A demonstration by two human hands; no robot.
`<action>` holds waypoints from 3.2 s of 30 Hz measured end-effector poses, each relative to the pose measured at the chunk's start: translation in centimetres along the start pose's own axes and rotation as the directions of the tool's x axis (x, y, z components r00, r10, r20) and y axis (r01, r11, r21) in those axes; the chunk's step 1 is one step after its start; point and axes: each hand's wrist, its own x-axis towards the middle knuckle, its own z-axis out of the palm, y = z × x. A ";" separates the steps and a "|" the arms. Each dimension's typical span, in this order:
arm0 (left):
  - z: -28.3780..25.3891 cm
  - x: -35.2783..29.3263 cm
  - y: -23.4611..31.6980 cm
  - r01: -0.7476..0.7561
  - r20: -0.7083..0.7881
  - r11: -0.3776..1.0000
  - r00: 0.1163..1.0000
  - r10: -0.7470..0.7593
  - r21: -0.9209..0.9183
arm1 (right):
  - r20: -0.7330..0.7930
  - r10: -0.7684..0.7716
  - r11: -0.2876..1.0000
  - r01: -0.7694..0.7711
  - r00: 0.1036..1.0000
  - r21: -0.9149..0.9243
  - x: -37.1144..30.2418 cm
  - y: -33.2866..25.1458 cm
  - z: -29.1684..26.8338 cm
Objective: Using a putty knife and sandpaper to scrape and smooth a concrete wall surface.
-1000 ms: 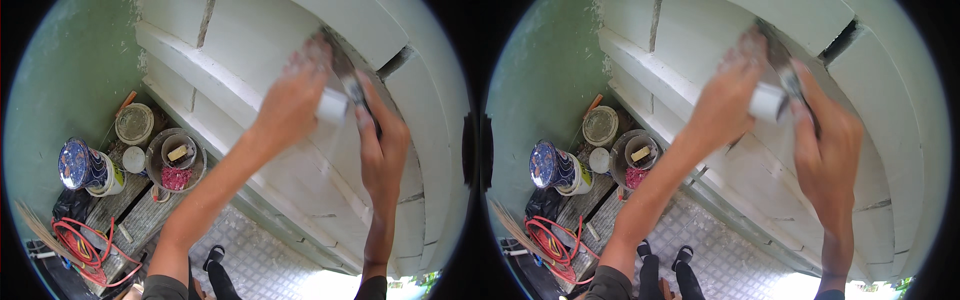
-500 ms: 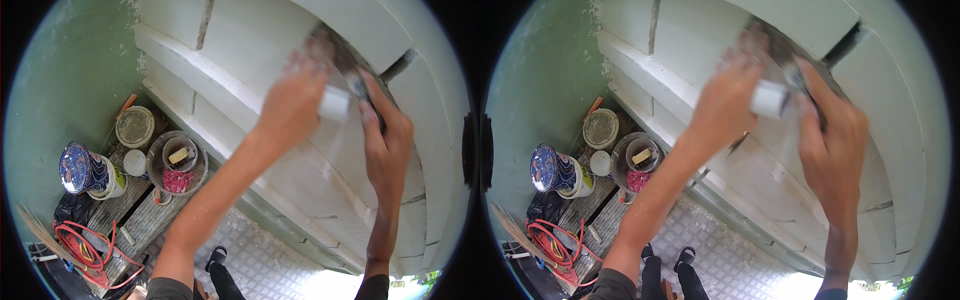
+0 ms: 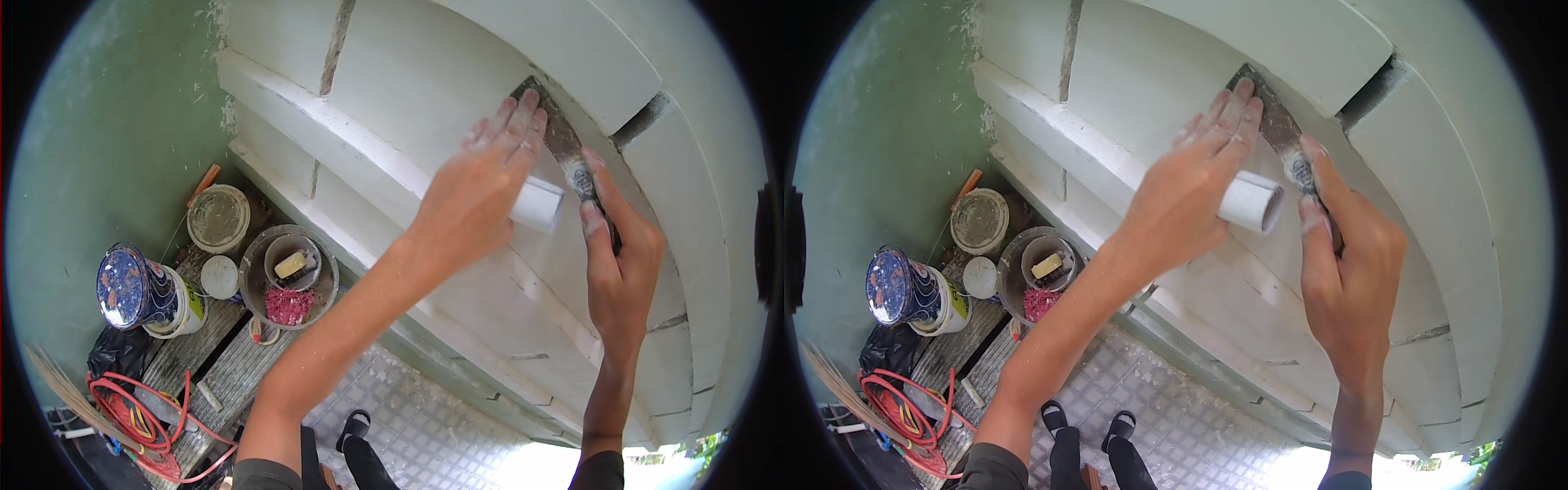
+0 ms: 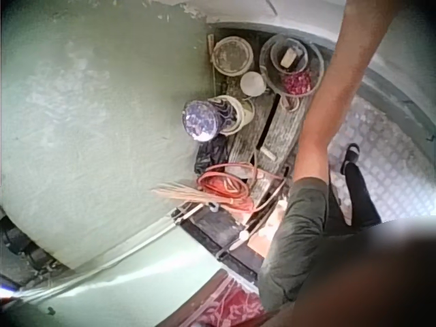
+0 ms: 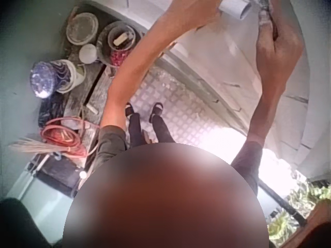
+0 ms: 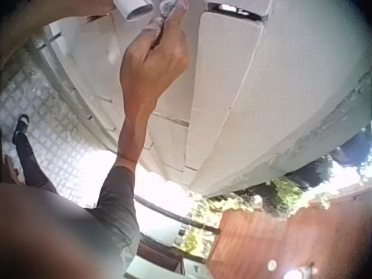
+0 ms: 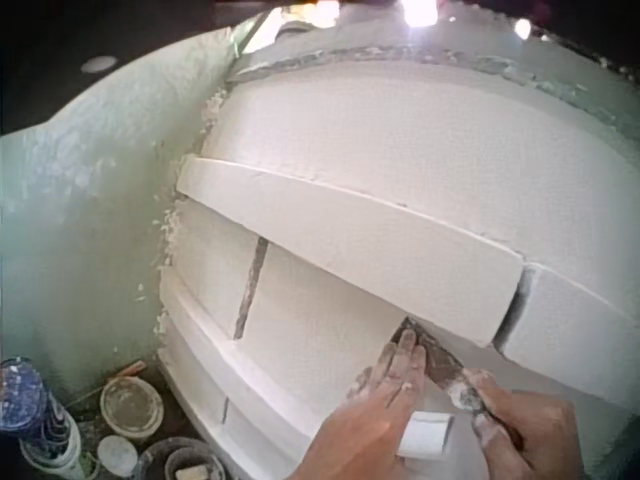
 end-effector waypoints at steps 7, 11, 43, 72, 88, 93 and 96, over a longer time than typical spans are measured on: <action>-0.2 -0.3 0.1 0.070 0.049 0.996 0.996 -0.074 0.063 | 0.125 -0.042 0.996 0.051 0.991 -0.072 0.4 0.1 -1.3; 3.1 -2.1 5.1 -0.005 0.124 1.000 0.992 0.002 0.025 | 0.040 -0.069 0.996 0.070 0.997 -0.045 -5.3 2.8 -5.9; 1.8 0.5 1.0 0.041 0.029 0.996 0.999 -0.043 0.077 | 0.075 -0.010 0.994 0.019 0.997 -0.110 -0.7 1.4 -1.4; 5.8 -0.9 7.6 -0.006 0.116 0.998 0.993 0.012 -0.058 | 0.037 0.019 0.984 -0.012 0.999 -0.177 -5.8 3.6 -7.3; 3.8 -1.3 7.5 -0.027 0.181 0.999 0.983 0.023 0.020 | 0.015 0.023 0.992 -0.021 1.000 -0.124 -6.0 2.5 -6.7; 5.0 -1.3 7.6 -0.020 0.164 1.000 0.986 0.023 -0.022 | 0.026 0.116 0.978 -0.110 0.993 -0.176 -5.9 2.1 -6.6; 4.6 -0.6 6.4 -0.008 0.118 1.000 0.993 0.010 -0.013 | 0.054 0.086 0.980 -0.075 0.995 -0.185 -3.8 1.9 -6.1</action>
